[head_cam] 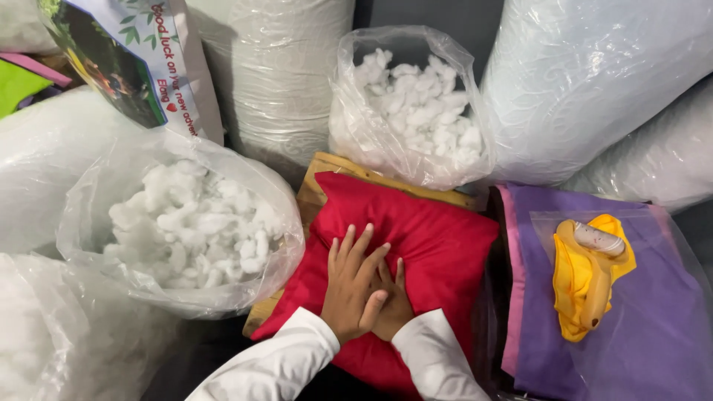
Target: Stuffing a red pillowcase with white fiberfill, smoothing it out, and cleaning it with a lint roller.
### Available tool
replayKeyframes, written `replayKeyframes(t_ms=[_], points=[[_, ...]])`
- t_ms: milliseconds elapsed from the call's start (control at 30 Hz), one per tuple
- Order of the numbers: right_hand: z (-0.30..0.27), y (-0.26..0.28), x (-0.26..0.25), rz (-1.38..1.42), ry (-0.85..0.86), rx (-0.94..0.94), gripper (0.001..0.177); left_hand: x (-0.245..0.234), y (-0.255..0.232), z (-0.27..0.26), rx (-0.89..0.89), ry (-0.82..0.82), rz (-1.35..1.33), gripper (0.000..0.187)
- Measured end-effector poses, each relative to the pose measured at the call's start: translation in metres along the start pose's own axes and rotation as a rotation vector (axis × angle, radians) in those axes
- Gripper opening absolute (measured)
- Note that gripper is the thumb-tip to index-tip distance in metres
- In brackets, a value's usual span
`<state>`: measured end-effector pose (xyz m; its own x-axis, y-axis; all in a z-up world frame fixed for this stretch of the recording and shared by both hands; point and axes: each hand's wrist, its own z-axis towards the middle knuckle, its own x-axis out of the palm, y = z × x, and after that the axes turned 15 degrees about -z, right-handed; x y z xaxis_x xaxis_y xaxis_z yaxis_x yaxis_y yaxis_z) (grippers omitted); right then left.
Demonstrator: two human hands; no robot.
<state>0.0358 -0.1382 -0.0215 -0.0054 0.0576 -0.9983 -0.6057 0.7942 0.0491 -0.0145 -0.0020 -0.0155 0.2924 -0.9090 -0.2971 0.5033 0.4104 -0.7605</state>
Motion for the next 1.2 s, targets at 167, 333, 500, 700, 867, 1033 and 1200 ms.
replayKeyframes(t_ms=[167,333,500,700,867,1033,1200], points=[[-0.024,-0.016,-0.003,0.009,0.117,-0.227,0.064,0.004,0.020,-0.005,0.029,0.309,0.265,0.069],[-0.107,-0.082,0.035,0.130,-0.207,0.131,0.072,0.017,0.059,-0.025,-0.410,0.276,0.643,0.084],[-0.115,-0.088,0.046,0.874,0.305,0.624,0.103,0.005,0.074,-0.008,-0.975,0.328,0.379,0.099],[-0.089,-0.065,0.018,0.903,-0.040,0.473,0.114,0.046,0.081,-0.031,-0.836,0.109,-0.381,0.108],[-0.094,-0.109,-0.017,0.865,-0.348,0.650,0.072,0.006,0.049,0.020,-0.413,-0.266,-0.370,0.046],[-0.098,-0.105,-0.011,0.655,-0.170,0.653,0.081,-0.004,0.024,0.023,-0.593,-0.068,-0.085,0.071],[-0.099,-0.116,0.031,0.526,0.006,0.538,0.098,0.023,0.052,-0.011,-0.714,0.476,0.350,0.129]])
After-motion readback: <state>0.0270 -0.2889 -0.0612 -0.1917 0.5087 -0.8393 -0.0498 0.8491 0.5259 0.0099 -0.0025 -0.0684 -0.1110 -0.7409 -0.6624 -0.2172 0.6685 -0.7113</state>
